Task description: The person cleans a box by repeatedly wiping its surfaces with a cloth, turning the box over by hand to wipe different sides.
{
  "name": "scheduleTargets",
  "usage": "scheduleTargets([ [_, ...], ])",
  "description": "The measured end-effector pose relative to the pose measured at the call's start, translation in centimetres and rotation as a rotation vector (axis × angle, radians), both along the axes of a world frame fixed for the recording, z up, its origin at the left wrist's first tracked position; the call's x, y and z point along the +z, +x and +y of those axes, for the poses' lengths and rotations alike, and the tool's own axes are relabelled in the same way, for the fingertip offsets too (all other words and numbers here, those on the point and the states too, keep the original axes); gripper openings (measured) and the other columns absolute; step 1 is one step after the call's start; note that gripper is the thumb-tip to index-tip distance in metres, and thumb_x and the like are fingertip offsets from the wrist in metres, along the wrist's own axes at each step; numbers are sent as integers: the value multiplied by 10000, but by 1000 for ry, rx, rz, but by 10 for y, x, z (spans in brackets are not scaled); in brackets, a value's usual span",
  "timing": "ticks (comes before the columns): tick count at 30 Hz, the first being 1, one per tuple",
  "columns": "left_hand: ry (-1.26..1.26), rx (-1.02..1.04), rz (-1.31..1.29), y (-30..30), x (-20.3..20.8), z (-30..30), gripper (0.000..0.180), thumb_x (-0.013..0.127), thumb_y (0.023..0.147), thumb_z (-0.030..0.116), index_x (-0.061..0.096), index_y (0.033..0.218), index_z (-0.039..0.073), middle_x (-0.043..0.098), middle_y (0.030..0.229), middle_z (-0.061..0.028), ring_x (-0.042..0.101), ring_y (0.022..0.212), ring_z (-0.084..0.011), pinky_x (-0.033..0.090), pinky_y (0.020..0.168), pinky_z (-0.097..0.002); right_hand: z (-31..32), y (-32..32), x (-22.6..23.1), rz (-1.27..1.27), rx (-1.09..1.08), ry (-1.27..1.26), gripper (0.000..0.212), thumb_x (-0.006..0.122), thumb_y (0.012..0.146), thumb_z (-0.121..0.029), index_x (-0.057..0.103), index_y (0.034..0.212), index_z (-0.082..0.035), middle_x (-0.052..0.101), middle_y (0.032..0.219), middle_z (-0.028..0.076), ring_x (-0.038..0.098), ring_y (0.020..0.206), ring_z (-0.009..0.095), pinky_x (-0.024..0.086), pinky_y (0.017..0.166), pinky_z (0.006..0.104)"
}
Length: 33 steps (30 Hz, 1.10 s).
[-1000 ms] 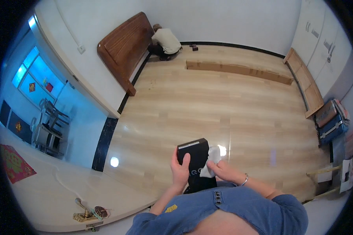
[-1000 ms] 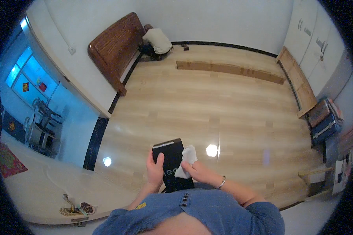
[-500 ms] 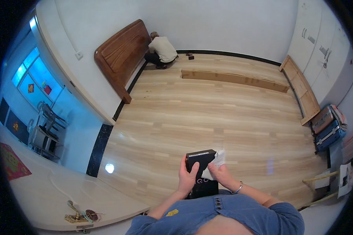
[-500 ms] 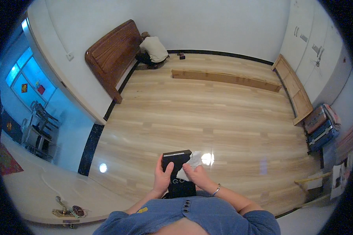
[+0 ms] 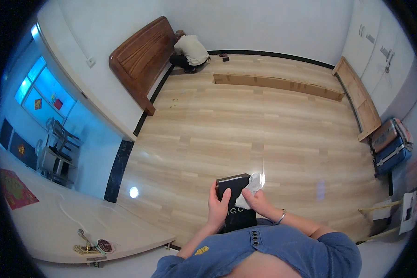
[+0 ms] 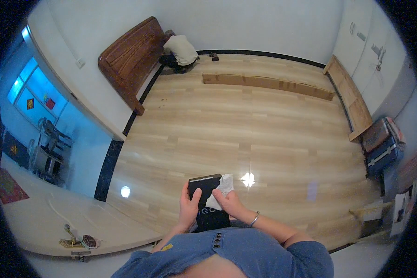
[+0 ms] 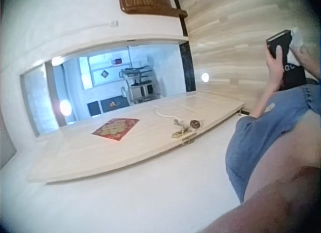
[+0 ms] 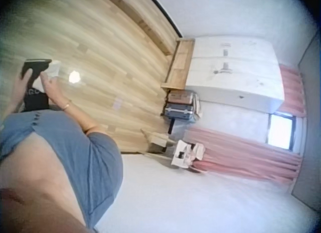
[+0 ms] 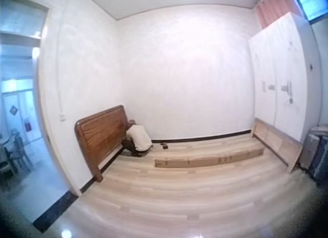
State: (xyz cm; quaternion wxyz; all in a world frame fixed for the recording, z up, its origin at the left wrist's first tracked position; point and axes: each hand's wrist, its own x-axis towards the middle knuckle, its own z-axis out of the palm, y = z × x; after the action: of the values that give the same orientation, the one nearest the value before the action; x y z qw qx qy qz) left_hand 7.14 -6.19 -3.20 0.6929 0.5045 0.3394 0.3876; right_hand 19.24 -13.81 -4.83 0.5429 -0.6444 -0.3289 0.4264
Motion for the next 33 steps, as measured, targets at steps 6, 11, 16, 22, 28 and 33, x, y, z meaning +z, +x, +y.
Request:
scheduleTargets([
  [6, -60, 27, 14, -5, -8, 0, 510, 531, 822, 138, 275, 1221, -50, 470, 1074, -118, 461, 972, -159, 378, 838, -263, 7, 0, 5, 14, 56, -12, 370, 494, 828, -359, 558, 763, -1, 571, 684, 52, 523, 646, 131, 434, 587, 283],
  [11, -81, 112, 10, -7, -20, -3, 495, 522, 826, 138, 282, 1218, -47, 465, 1078, -117, 456, 972, -158, 377, 839, -262, 12, 2, -20, 28, 109, -30, 349, 493, 831, -345, 546, 795, -2, 565, 690, 43, 519, 646, 122, 432, 579, 277],
  [16, -97, 166, 28, -15, -11, 1, 463, 522, 829, 144, 313, 1201, -36, 480, 1059, -103, 472, 943, -152, 391, 818, -260, 21, -6, -1, -7, 177, -41, 326, 482, 846, -330, 532, 800, -11, 537, 699, 8, 484, 638, 79, 418, 559, 252],
  [22, -76, 212, -34, -20, -16, 2, 449, 510, 836, 144, 315, 1197, -38, 476, 1075, -106, 467, 960, -160, 378, 840, -272, 30, -5, 0, 119, 266, -24, 329, 491, 841, -332, 521, 869, -6, 562, 747, 25, 514, 684, 97, 436, 603, 258],
  [28, -21, 223, -21, -20, -22, 14, 420, 505, 839, 142, 341, 1179, -41, 484, 1066, -109, 466, 963, -160, 374, 845, -273, 37, -14, -17, 87, 182, 76, 323, 504, 832, -329, 511, 903, -15, 568, 744, 33, 530, 668, 123, 448, 583, 283],
  [33, 10, 320, -77, -23, -51, 60, 372, 505, 839, 152, 388, 1137, -37, 501, 1038, -105, 485, 934, -155, 392, 818, -267, 48, -29, -56, 121, 212, 40, 312, 524, 818, -301, 521, 920, -6, 566, 847, 74, 522, 777, 147, 433, 679, 297],
])
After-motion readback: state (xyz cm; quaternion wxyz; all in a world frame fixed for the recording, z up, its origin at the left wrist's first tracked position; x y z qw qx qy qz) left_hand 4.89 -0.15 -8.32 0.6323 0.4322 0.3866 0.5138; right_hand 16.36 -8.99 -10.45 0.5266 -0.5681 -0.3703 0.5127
